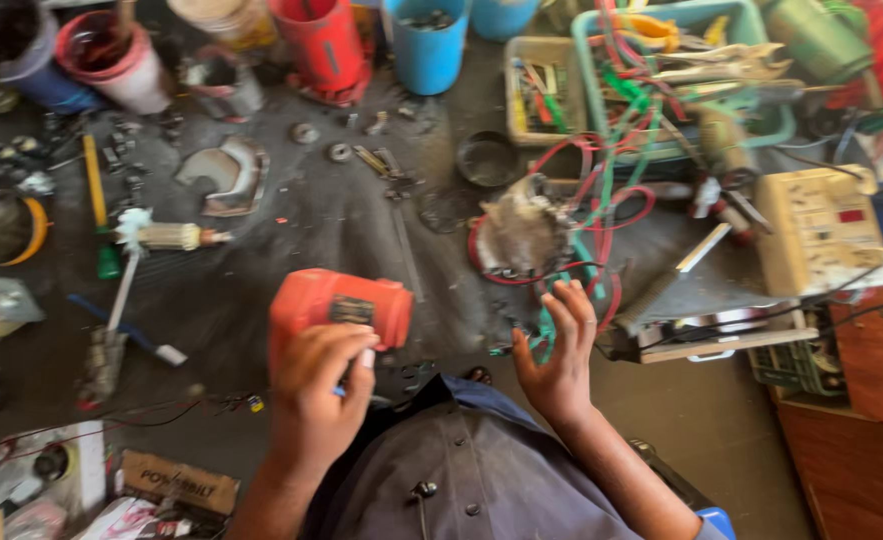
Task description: The person cleans a red plastic housing with a cloth, then inserts a fan-like component and taps it into place with a rubber mallet. They then wipe a metal engine casing and insert a bearing into it.
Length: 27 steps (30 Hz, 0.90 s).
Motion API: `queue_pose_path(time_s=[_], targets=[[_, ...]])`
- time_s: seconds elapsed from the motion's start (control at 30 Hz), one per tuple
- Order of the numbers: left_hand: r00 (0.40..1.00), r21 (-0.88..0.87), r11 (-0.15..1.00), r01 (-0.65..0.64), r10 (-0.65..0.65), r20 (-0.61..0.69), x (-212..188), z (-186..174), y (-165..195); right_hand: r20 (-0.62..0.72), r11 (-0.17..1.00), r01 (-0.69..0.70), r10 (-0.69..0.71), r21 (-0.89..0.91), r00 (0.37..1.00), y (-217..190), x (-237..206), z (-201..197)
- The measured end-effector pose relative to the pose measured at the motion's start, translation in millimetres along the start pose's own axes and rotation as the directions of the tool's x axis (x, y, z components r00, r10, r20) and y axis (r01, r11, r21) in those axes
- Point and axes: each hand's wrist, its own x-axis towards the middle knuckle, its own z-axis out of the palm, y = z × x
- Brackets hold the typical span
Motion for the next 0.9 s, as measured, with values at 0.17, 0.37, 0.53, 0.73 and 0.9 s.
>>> queue_pose_path(time_s=[0.17,0.37,0.53,0.73,0.9], targets=[[0.985,-0.003,0.998,0.057,-0.057,-0.166,-14.6,-62.0,-46.1,0.199,0.991,0.006,-0.032,0.131,0.979,-66.8,3.3,40.4],[0.975,-0.179,0.959,0.221,-0.211,0.075,-39.1,-96.9,-113.6,0.225,0.979,-0.092,0.049,0.183,0.973,-141.6,21.9,85.3],[0.935,-0.303,0.935,0.182,-0.07,0.346,-59.0,-113.9,-154.4,0.138,0.978,-0.175,0.159,0.11,0.978,-196.1,27.7,115.9],[0.896,-0.332,0.935,0.121,0.041,0.441,-69.0,-131.4,-188.8,0.243,0.896,-0.392,0.341,0.21,0.908,-238.2,18.9,140.4],[0.852,-0.349,0.927,0.134,0.072,0.518,-74.1,-139.3,-205.6,0.578,0.416,-0.744,0.468,0.523,0.668,-239.0,22.9,165.2]])
